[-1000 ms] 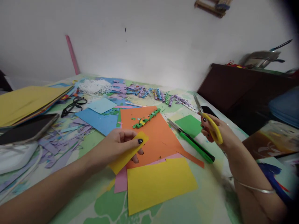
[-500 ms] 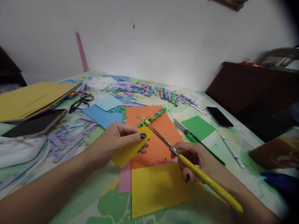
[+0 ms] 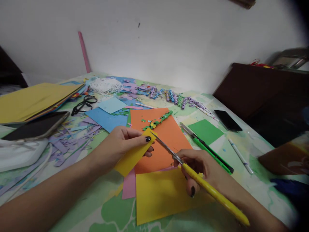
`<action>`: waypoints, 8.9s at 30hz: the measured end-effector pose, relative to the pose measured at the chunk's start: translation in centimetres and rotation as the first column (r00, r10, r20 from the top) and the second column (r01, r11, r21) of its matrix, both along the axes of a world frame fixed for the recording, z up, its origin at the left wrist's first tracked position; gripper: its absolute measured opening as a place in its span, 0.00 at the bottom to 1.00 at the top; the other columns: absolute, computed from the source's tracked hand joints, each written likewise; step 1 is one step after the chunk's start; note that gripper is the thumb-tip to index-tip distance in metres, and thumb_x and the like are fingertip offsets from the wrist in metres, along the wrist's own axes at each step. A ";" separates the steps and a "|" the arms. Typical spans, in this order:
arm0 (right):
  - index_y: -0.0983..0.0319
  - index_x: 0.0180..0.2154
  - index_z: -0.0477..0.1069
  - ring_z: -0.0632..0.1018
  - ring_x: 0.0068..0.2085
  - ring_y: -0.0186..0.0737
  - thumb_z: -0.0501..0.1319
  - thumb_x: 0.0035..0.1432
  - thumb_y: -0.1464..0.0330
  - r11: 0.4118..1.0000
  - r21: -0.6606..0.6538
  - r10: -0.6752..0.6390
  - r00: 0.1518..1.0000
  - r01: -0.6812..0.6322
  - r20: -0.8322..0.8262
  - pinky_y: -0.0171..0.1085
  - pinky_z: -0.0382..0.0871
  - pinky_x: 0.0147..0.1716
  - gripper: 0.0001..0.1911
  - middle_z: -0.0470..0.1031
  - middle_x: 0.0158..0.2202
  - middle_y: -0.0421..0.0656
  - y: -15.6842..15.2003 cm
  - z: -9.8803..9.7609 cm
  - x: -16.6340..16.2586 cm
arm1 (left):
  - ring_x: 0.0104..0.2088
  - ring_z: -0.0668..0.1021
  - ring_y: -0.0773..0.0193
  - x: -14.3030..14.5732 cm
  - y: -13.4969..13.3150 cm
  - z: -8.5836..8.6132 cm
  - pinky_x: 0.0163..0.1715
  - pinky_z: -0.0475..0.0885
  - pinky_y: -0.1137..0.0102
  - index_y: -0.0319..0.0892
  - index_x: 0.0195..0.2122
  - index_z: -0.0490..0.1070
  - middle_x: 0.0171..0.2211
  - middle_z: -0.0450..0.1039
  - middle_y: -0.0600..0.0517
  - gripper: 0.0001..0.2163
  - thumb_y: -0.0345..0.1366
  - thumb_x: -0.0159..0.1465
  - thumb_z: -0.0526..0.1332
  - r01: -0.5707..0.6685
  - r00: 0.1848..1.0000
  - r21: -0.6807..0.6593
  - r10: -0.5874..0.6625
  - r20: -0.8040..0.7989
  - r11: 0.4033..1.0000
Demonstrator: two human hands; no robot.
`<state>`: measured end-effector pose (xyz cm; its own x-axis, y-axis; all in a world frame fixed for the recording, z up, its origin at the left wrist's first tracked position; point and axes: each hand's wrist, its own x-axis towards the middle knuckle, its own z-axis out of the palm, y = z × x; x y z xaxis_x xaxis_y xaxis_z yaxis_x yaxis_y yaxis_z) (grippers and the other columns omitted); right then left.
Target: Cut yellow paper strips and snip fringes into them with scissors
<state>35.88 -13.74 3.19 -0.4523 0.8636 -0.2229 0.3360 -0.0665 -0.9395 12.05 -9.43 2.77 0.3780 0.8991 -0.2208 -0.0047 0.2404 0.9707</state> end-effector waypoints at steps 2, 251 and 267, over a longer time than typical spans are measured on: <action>0.62 0.29 0.69 0.56 0.22 0.31 0.72 0.38 0.53 1.000 0.004 0.000 1.000 0.000 0.010 0.32 0.47 0.20 0.23 0.55 0.19 0.33 0.0 -0.1 -0.2 | 0.27 0.80 0.66 0.2 -0.1 0.1 0.28 0.73 0.77 0.41 0.28 0.80 0.25 0.81 0.50 0.07 0.38 0.58 0.65 0.005 1.000 -0.008 -0.005 0.004 1.000; 0.65 0.38 0.71 0.70 0.41 0.42 0.56 0.61 0.75 0.477 0.785 -0.032 0.884 -0.396 0.466 0.38 0.68 0.36 0.06 0.69 0.39 0.50 1.8 -4.3 -1.3 | 0.29 0.79 0.62 2.2 1.2 -3.9 0.30 0.70 0.72 0.45 0.27 0.80 0.28 0.81 0.53 0.06 0.32 0.56 0.63 0.254 0.892 0.366 -0.071 -0.446 0.895; 0.64 0.35 0.75 0.70 0.35 0.40 0.54 0.64 0.74 0.533 0.759 -0.017 0.892 -0.375 0.453 0.37 0.64 0.32 0.11 0.71 0.32 0.47 1.8 -5.1 -1.5 | 0.37 0.75 0.57 1.5 0.3 -2.9 0.38 0.67 0.66 0.44 0.29 0.76 0.32 0.76 0.51 0.02 0.31 0.53 0.65 0.354 0.803 0.554 0.059 -0.593 0.753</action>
<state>34.38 -11.90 -1.87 -0.6707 0.6561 0.3460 0.5628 0.7540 -0.3387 13.51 -9.10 -0.15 0.5155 0.8445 0.1452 0.5470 -0.4548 0.7028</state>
